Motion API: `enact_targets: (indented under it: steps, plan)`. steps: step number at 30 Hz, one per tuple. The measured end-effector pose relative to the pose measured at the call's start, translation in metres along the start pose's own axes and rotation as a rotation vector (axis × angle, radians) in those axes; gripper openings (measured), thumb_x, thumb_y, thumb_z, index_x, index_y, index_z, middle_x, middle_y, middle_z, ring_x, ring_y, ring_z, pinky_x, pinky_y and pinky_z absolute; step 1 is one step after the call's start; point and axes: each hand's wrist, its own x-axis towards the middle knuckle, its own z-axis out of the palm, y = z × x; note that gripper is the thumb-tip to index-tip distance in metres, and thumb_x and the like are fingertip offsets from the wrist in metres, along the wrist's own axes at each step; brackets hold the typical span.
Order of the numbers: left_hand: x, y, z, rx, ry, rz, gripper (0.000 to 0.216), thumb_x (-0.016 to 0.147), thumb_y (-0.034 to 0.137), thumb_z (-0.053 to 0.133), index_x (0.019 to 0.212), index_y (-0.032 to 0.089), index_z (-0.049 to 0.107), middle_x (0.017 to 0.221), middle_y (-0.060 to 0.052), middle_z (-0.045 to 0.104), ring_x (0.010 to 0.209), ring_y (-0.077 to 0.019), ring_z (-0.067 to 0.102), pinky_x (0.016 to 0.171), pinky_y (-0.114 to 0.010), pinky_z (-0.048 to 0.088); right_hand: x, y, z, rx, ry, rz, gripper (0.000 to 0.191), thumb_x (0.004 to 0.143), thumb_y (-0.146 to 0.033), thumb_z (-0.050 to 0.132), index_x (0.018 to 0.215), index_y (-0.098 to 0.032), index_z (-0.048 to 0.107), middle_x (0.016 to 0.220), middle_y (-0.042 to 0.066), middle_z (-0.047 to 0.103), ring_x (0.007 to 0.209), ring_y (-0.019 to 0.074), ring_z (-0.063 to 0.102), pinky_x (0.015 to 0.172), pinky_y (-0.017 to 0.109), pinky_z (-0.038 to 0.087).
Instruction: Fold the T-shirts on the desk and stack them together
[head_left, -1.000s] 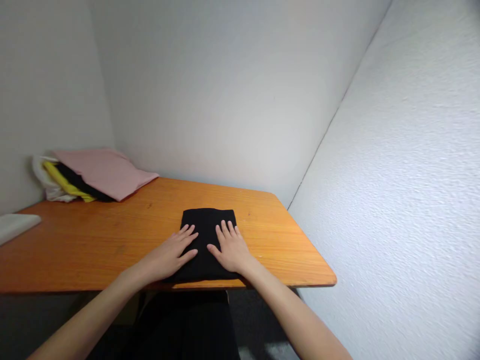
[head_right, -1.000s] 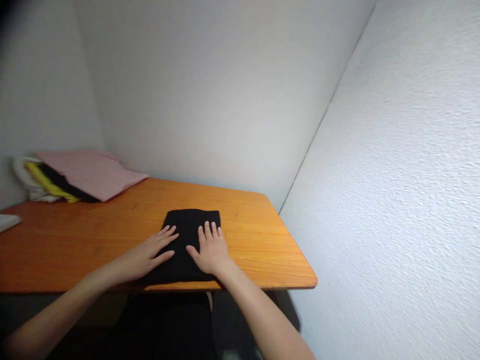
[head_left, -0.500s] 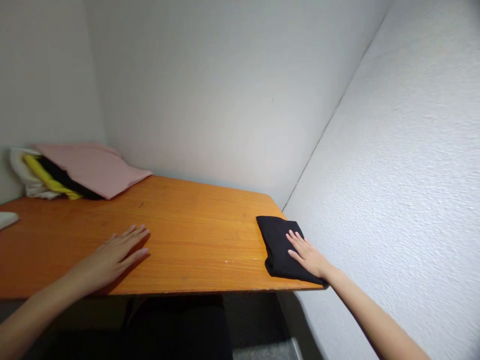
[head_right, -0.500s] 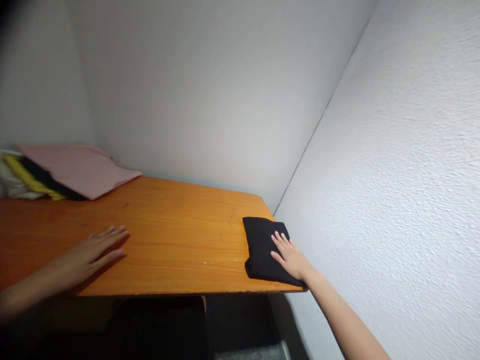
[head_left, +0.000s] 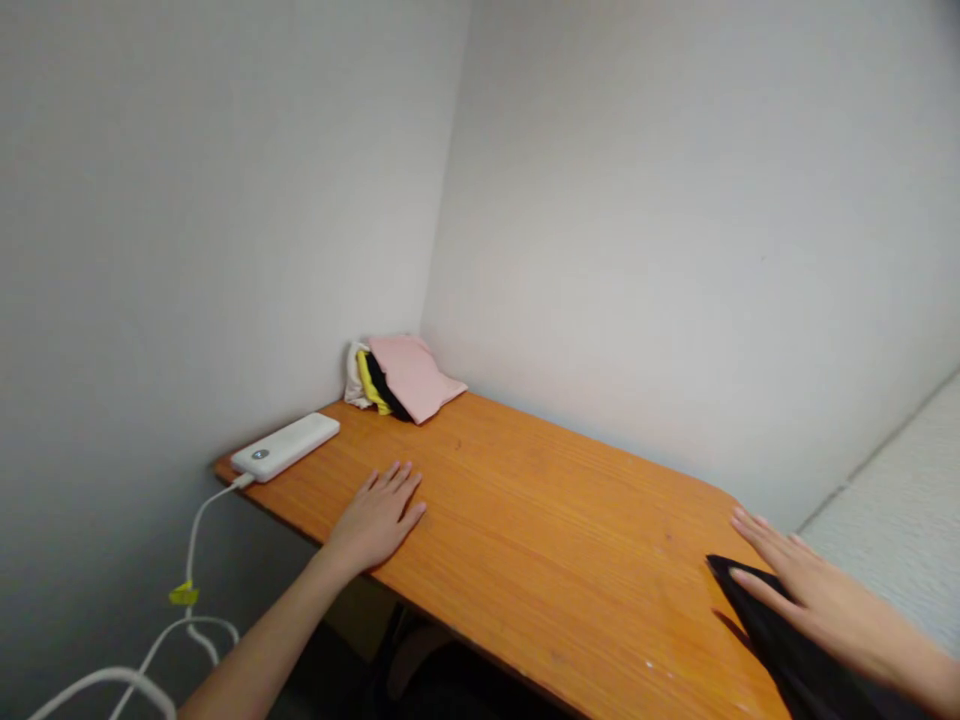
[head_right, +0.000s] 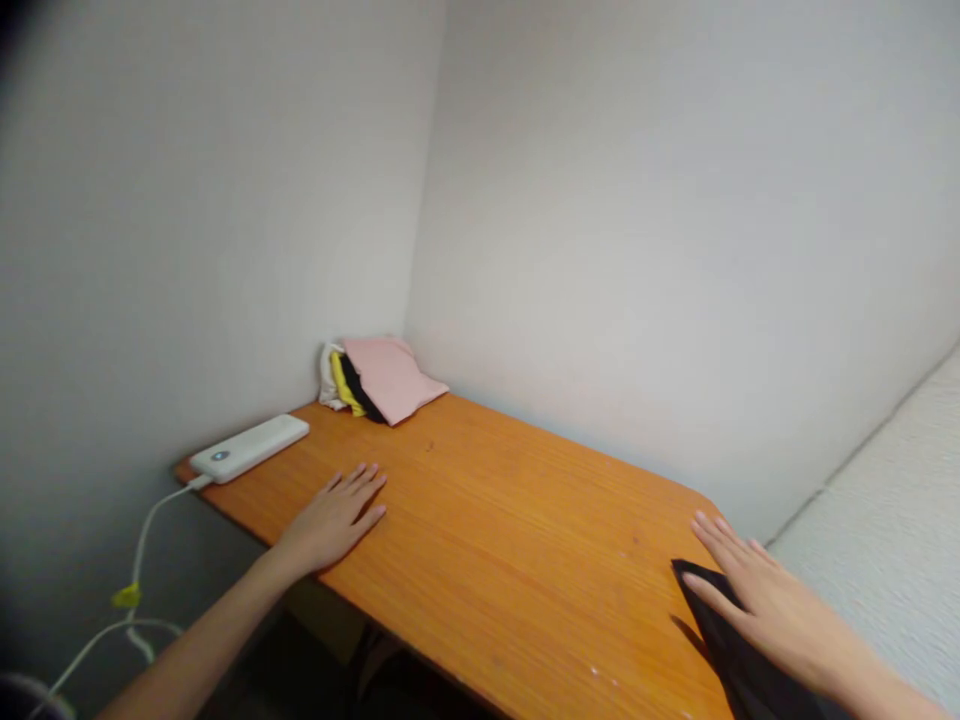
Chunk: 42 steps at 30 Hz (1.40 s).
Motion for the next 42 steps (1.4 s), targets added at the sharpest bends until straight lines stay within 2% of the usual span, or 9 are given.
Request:
enact_targets:
  steps: [5,10,13,17,24,31,35,39,42]
  plan:
    - [-0.001,-0.005,0.0,-0.04,0.003,0.007,0.061,0.097,0.053,0.031,0.146,0.019,0.042,0.156,-0.008,0.03,0.146,-0.0243,0.024,0.12,-0.046,0.017,0.164,-0.184,0.032,0.004,-0.193,-0.178,0.071,0.092,-0.057,0.036,0.147,-0.012,0.04,0.156,0.013,0.029,0.146,0.026,0.022,0.12,0.045,0.018]
    - [-0.002,-0.006,0.0,-0.078,0.026,0.007,0.059,0.096,0.052,0.033,0.145,0.019,0.045,0.155,-0.009,0.032,0.146,-0.0248,0.025,0.12,-0.047,0.018,0.269,-0.368,0.081,0.161,-0.198,-0.254,0.065,0.096,-0.046,0.04,0.146,-0.005,0.036,0.155,0.018,0.03,0.144,0.0257,0.027,0.116,0.04,0.024]
    - [-0.003,-0.006,-0.002,-0.091,0.027,0.002,0.059,0.096,0.051,0.034,0.144,0.019,0.046,0.155,-0.009,0.032,0.146,-0.0254,0.025,0.12,-0.047,0.019,0.306,-0.437,0.099,0.207,-0.19,-0.204,0.06,0.096,-0.04,0.045,0.144,-0.005,0.039,0.152,0.02,0.035,0.14,0.0253,0.034,0.113,0.037,0.03]
    - [-0.004,-0.007,-0.002,-0.109,0.032,-0.005,0.057,0.096,0.049,0.035,0.144,0.02,0.046,0.156,-0.008,0.031,0.146,-0.0263,0.026,0.12,-0.048,0.02,0.33,-0.476,0.114,0.216,-0.196,-0.137,0.041,0.094,-0.025,0.048,0.13,-0.007,0.05,0.135,0.023,0.053,0.123,0.0261,0.053,0.1,0.036,0.042]
    - [-0.004,-0.01,0.002,-0.117,0.065,-0.001,0.056,0.096,0.049,0.035,0.143,0.021,0.047,0.155,-0.008,0.033,0.146,-0.0261,0.025,0.12,-0.049,0.02,0.352,-0.466,0.11,0.208,-0.16,-0.086,0.025,0.095,-0.016,0.042,0.113,-0.01,0.059,0.108,0.017,0.068,0.104,0.0229,0.063,0.086,0.03,0.046]
    - [-0.002,-0.01,-0.003,-0.133,0.028,-0.002,0.058,0.096,0.05,0.036,0.143,0.019,0.047,0.155,-0.008,0.033,0.146,-0.0252,0.025,0.12,-0.047,0.02,0.372,-0.39,0.029,0.219,0.041,-0.053,0.026,0.091,-0.02,0.038,0.107,-0.012,0.056,0.104,0.014,0.067,0.096,0.0217,0.06,0.082,0.03,0.043]
    - [-0.001,-0.01,-0.003,-0.13,0.035,-0.001,0.058,0.096,0.051,0.037,0.142,0.018,0.049,0.154,-0.009,0.035,0.145,-0.0264,0.027,0.12,-0.048,0.021,0.295,-0.315,-0.006,0.358,0.225,-0.157,0.013,0.081,-0.022,0.046,0.088,-0.017,0.056,0.089,0.007,0.066,0.078,0.0174,0.059,0.075,0.027,0.044]
    - [0.0,-0.009,-0.002,-0.104,0.057,0.008,0.054,0.098,0.046,0.033,0.14,0.017,0.051,0.153,-0.009,0.038,0.143,-0.0253,0.032,0.119,-0.047,0.024,0.165,-0.235,-0.019,0.373,-0.011,-0.206,0.009,0.078,-0.024,0.049,0.082,-0.021,0.057,0.082,0.005,0.065,0.07,0.0175,0.057,0.069,0.029,0.045]
    - [0.002,-0.009,-0.001,-0.069,0.065,0.016,0.053,0.098,0.043,0.033,0.14,0.016,0.051,0.152,-0.008,0.04,0.142,-0.0249,0.034,0.119,-0.047,0.024,0.089,-0.192,-0.024,0.243,-0.01,-0.116,0.013,0.08,-0.021,0.047,0.087,-0.021,0.058,0.101,0.01,0.063,0.095,0.0236,0.058,0.086,0.038,0.045]
